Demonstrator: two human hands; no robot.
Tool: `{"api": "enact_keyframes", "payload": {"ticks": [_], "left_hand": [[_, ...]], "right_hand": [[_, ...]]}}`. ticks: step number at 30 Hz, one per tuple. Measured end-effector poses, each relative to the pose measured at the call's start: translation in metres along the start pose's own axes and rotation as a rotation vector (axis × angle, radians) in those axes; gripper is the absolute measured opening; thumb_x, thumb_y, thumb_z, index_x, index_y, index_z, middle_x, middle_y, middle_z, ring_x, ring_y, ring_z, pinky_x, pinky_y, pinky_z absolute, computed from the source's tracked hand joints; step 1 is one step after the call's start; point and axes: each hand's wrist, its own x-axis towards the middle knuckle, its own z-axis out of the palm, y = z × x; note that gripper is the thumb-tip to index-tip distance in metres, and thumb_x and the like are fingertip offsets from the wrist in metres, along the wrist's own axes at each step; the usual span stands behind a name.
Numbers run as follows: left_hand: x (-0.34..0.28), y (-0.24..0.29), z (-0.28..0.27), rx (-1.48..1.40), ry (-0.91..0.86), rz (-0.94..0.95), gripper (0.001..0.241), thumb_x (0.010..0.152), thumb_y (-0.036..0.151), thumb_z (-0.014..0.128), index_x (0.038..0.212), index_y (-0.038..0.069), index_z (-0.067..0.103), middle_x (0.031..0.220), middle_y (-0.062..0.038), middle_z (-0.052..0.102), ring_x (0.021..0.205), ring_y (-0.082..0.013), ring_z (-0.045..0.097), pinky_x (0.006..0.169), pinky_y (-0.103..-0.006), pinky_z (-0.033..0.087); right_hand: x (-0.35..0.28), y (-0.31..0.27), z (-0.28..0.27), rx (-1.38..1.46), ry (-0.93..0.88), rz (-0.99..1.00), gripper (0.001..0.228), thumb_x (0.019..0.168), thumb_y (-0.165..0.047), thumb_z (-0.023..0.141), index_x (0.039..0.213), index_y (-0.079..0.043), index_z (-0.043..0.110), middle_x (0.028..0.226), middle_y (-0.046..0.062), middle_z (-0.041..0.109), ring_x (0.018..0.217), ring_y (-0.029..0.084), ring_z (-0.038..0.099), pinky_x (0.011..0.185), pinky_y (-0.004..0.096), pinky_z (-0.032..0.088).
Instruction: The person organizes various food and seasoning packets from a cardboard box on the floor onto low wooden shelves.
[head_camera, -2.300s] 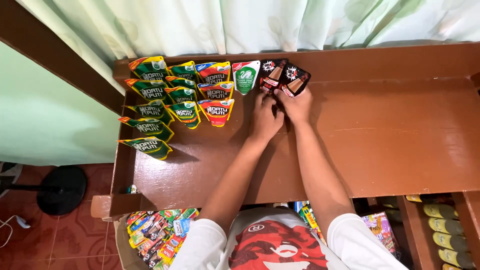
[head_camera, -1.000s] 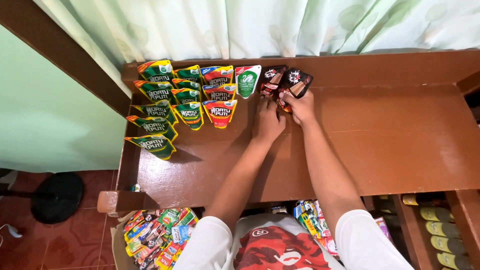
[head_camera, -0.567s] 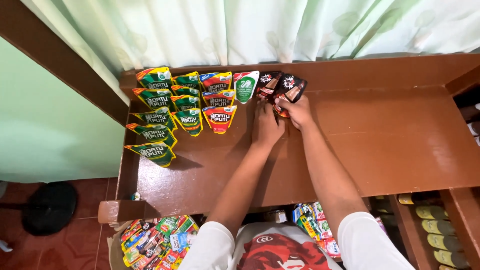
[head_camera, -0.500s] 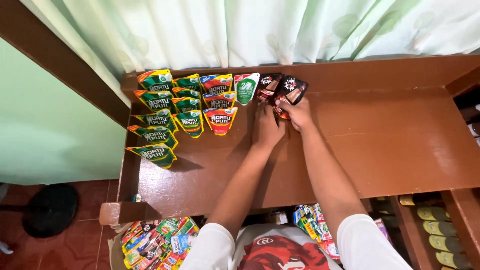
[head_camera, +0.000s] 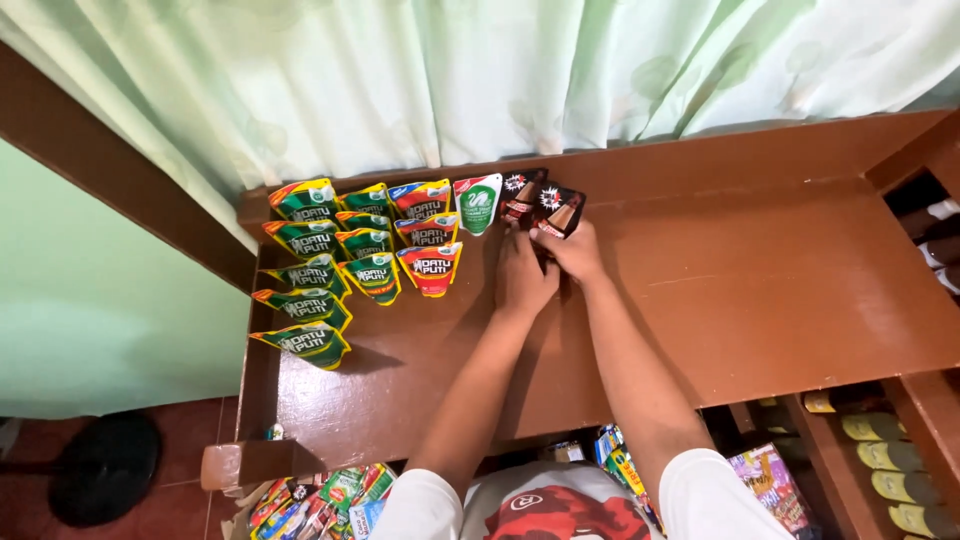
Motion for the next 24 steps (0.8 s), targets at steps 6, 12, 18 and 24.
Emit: {"api": "enact_keyframes", "payload": {"ticks": [6, 12, 18, 24], "left_hand": [[0.004, 0.007, -0.006, -0.019, -0.063, -0.097, 0.061, 0.078, 0.014, 0.07, 0.129, -0.009, 0.045, 0.13, -0.034, 0.055, 0.122, -0.0485, 0.052, 0.107, -0.0523, 0.042], [0.004, 0.009, -0.009, -0.001, -0.083, -0.112, 0.066, 0.078, 0.015, 0.071, 0.132, -0.01, 0.044, 0.13, -0.034, 0.055, 0.123, -0.0481, 0.052, 0.107, -0.0523, 0.042], [0.004, 0.01, -0.008, 0.022, -0.08, -0.102, 0.07, 0.079, 0.015, 0.072, 0.136, -0.012, 0.042, 0.136, -0.036, 0.052, 0.127, -0.0495, 0.05, 0.11, -0.0523, 0.04], [0.003, 0.008, -0.003, -0.034, -0.042, -0.124, 0.071, 0.08, 0.013, 0.069, 0.14, -0.013, 0.041, 0.138, -0.036, 0.051, 0.128, -0.0493, 0.05, 0.111, -0.0517, 0.041]], "right_hand": [[0.011, 0.02, -0.013, -0.045, -0.172, -0.003, 0.02, 0.079, 0.001, 0.077, 0.098, -0.002, 0.074, 0.092, 0.0, 0.075, 0.083, 0.01, 0.068, 0.076, 0.03, 0.057], [0.008, 0.005, -0.009, -0.06, -0.173, 0.033, 0.016, 0.082, -0.001, 0.076, 0.098, -0.003, 0.074, 0.091, -0.002, 0.073, 0.082, 0.009, 0.066, 0.074, 0.029, 0.055], [0.005, 0.009, -0.013, -0.045, -0.221, -0.06, 0.015, 0.085, -0.003, 0.077, 0.099, -0.004, 0.072, 0.092, -0.002, 0.071, 0.084, 0.008, 0.064, 0.075, 0.028, 0.054], [0.0, 0.001, -0.009, -0.083, -0.108, -0.02, 0.014, 0.082, -0.003, 0.077, 0.095, -0.005, 0.073, 0.087, -0.003, 0.072, 0.079, 0.008, 0.066, 0.072, 0.029, 0.056]]}}
